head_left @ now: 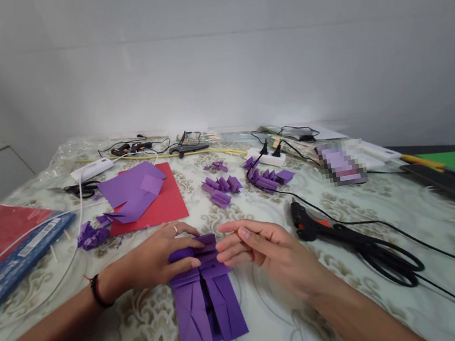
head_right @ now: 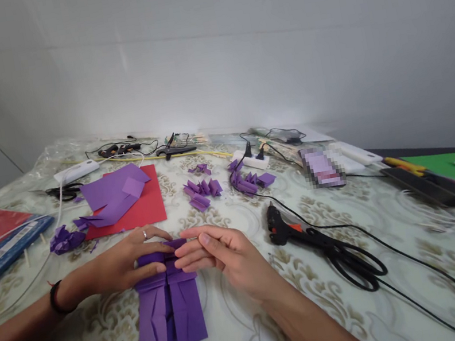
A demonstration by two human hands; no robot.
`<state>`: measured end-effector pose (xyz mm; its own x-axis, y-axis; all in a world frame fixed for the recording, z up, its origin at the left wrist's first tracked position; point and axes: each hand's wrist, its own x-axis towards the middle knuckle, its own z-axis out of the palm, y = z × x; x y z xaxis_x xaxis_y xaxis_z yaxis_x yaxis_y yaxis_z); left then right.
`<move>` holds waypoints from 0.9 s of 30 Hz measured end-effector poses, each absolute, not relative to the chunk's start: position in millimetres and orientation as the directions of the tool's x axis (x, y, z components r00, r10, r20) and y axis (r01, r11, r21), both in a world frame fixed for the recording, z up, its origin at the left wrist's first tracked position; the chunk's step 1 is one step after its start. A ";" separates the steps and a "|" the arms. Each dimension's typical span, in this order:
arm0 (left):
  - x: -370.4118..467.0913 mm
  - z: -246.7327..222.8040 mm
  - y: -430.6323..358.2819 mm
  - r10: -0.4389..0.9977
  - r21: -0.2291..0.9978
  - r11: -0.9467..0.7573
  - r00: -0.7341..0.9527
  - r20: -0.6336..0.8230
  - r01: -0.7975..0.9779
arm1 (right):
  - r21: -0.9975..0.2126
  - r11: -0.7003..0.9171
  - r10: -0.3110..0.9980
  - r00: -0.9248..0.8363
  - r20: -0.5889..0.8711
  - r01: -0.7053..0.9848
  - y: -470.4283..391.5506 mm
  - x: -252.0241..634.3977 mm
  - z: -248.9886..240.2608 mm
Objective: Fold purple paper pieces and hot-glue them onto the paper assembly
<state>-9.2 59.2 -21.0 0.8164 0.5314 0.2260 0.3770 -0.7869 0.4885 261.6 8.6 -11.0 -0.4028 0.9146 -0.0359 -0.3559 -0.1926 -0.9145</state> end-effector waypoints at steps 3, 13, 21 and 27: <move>-10.5 -23.5 60.7 0.536 0.502 -0.778 0.816 0.217 0.378 | -0.927 -0.167 0.919 -0.394 -0.023 -0.335 9.2 262.8 -12.3; -22.3 -17.1 75.0 0.727 0.397 -0.680 0.637 0.258 0.616 | -0.997 -0.029 0.991 -0.135 -0.018 -0.074 15.4 268.3 -9.7; -94.0 -6.8 121.9 0.952 0.261 -0.300 0.272 0.138 0.917 | -0.986 0.040 0.992 -0.122 0.021 0.159 13.4 271.0 -9.9; -95.5 -6.5 119.8 0.953 0.274 -0.304 0.292 0.085 0.912 | -0.939 0.153 0.984 -0.135 0.116 0.309 14.0 270.2 -9.6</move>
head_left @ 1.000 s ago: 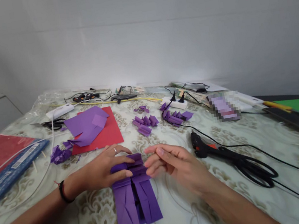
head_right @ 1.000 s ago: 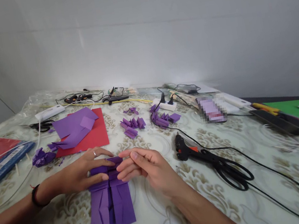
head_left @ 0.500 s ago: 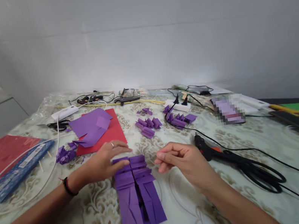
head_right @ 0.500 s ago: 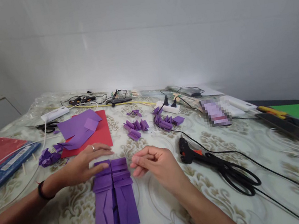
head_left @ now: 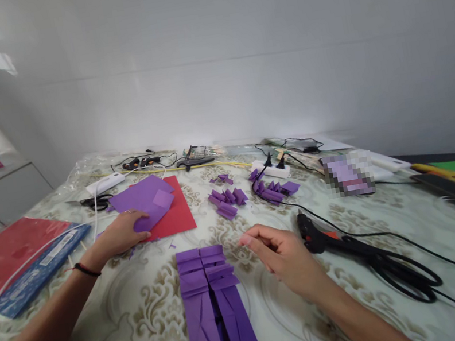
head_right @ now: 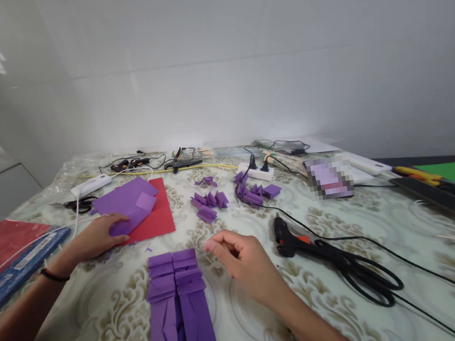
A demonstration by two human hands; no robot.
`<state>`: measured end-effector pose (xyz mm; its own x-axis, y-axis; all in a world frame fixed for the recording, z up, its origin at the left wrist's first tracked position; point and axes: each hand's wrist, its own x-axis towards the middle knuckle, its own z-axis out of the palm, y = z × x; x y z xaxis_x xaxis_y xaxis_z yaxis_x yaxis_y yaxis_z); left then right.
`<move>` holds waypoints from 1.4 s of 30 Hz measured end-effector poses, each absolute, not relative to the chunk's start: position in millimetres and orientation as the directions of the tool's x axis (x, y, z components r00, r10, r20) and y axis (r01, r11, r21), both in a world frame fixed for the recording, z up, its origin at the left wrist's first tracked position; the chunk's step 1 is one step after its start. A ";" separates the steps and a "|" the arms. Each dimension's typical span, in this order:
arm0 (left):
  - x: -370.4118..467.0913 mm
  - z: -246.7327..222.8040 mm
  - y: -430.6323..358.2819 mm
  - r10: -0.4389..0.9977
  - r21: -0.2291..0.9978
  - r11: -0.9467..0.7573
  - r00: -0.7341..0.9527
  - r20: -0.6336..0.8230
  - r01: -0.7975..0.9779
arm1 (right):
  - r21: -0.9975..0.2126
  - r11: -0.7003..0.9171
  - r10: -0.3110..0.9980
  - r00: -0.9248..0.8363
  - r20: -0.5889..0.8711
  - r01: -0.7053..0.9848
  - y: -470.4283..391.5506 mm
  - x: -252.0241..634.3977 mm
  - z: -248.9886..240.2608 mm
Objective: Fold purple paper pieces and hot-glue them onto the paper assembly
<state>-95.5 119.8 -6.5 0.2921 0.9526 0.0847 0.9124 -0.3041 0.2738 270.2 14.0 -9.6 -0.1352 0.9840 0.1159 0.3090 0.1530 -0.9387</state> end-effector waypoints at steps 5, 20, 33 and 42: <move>-83.5 1.1 115.6 0.946 0.303 -0.318 0.282 0.157 0.898 | -0.909 0.224 0.967 -0.199 0.161 0.352 15.8 270.2 -13.8; -33.1 11.5 72.0 0.877 0.567 -0.463 0.259 0.405 0.681 | -0.940 0.203 0.963 -0.230 0.141 0.274 22.6 267.7 -24.3; -16.8 -4.6 57.2 0.530 0.296 -0.841 0.577 0.622 0.453 | -0.980 0.100 0.984 -0.130 0.123 -0.174 31.4 274.3 -26.3; -18.9 -6.6 57.0 0.632 0.323 -0.762 0.538 0.558 0.561 | -0.904 0.425 0.880 -0.217 0.423 -0.040 23.8 270.9 -22.0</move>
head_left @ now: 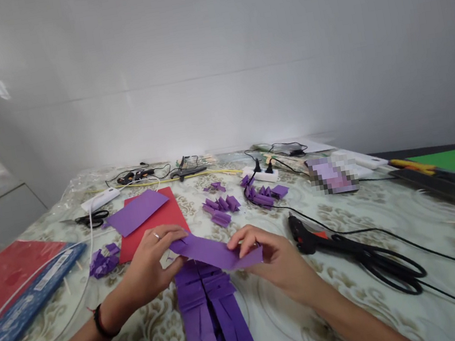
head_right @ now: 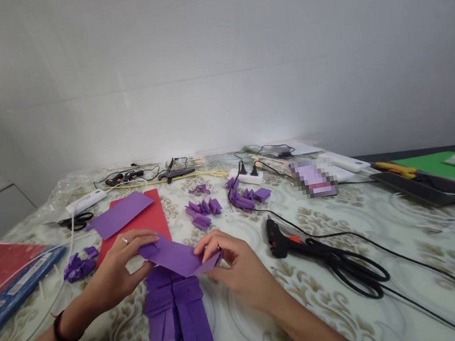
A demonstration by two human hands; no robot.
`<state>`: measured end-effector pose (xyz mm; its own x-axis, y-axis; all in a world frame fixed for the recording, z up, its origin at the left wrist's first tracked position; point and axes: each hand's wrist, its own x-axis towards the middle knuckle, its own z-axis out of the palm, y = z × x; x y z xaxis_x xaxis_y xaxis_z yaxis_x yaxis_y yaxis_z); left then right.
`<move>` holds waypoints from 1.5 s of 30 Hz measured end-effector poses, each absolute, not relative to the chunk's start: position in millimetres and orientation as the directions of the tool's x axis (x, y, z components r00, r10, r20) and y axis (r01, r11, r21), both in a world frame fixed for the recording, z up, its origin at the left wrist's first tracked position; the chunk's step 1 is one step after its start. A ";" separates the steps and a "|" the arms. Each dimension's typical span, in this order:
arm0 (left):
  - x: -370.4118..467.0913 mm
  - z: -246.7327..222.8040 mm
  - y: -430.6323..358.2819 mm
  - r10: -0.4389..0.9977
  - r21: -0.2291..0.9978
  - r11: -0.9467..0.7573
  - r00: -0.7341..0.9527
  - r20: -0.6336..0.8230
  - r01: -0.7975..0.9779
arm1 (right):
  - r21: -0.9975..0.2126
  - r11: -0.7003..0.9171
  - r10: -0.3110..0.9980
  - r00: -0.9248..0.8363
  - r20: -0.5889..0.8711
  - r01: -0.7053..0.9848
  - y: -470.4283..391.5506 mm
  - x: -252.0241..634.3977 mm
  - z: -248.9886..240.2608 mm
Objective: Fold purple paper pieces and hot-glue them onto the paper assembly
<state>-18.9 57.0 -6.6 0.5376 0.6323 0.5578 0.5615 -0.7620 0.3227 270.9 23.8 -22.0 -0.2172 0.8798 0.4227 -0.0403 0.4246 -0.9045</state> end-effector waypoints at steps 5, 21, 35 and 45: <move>-21.3 -0.8 56.1 0.780 0.567 -0.622 0.486 0.394 0.539 | -0.849 0.527 0.839 -0.190 0.511 0.044 21.2 270.6 -21.7; -9.1 -14.9 59.6 0.912 0.965 -0.262 0.330 0.246 0.005 | -0.829 0.524 0.839 -0.287 0.462 0.195 18.5 269.7 -18.8; -17.7 -7.0 59.8 0.831 0.884 -0.447 0.430 0.353 0.136 | -0.901 0.431 0.844 -0.381 0.378 0.059 17.3 268.1 -18.4; -10.3 -5.8 52.7 0.842 0.899 -0.431 0.391 0.370 0.078 | -0.955 0.286 0.864 -0.452 0.224 0.073 16.4 264.6 -14.9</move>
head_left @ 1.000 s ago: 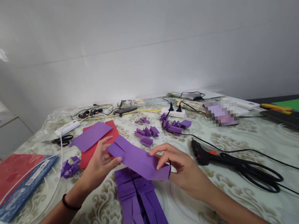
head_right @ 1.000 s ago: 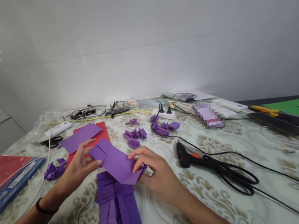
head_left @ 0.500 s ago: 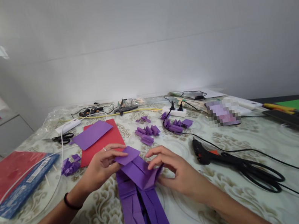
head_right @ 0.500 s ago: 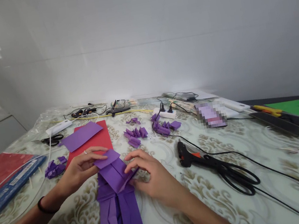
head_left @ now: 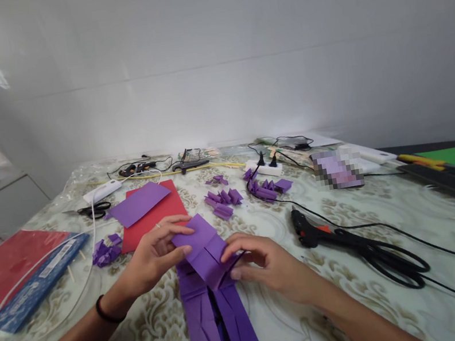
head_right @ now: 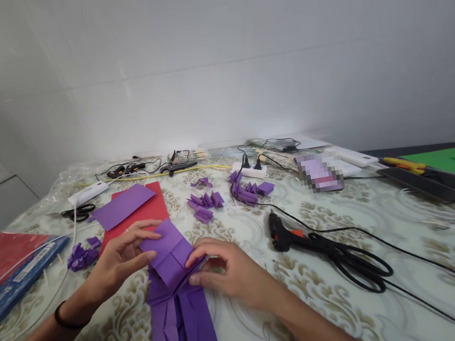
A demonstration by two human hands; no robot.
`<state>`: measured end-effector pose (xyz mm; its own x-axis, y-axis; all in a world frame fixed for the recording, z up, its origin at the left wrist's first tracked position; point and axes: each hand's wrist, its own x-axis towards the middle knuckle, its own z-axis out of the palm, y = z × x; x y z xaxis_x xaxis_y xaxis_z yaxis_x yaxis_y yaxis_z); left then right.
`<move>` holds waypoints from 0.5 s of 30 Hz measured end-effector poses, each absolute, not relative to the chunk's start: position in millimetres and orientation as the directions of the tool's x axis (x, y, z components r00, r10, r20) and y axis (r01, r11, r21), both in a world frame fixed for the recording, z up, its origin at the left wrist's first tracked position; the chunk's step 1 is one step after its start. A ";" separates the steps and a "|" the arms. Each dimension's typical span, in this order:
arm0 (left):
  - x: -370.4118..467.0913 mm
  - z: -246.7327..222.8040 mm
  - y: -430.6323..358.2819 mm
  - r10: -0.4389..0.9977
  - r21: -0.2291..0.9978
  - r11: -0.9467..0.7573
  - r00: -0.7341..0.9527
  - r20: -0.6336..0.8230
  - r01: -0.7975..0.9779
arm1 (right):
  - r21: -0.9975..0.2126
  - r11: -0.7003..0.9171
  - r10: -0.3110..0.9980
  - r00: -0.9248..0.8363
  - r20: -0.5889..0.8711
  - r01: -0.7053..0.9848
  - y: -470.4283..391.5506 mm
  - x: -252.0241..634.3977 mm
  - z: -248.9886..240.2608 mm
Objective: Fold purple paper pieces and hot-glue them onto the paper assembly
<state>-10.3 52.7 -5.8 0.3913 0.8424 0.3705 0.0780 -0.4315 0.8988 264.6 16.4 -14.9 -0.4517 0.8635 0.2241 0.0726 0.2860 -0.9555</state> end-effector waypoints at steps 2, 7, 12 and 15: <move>-6.8 -6.2 49.5 0.836 0.915 -0.401 0.425 0.348 0.040 | -0.951 0.288 0.870 -0.446 0.211 0.112 14.7 262.8 -14.0; 1.2 0.6 36.6 0.836 0.951 -0.295 0.505 0.214 0.086 | -0.978 0.201 0.935 -0.311 0.172 0.063 10.3 258.7 -16.2; 12.7 7.3 22.7 0.882 0.916 -0.307 0.439 0.172 0.259 | -0.987 0.151 0.940 -0.301 0.159 -0.049 6.4 253.1 -15.2; 22.2 9.8 18.3 0.906 0.923 -0.328 0.343 0.246 0.203 | -0.988 0.137 0.940 -0.305 0.151 -0.065 4.7 249.3 -13.0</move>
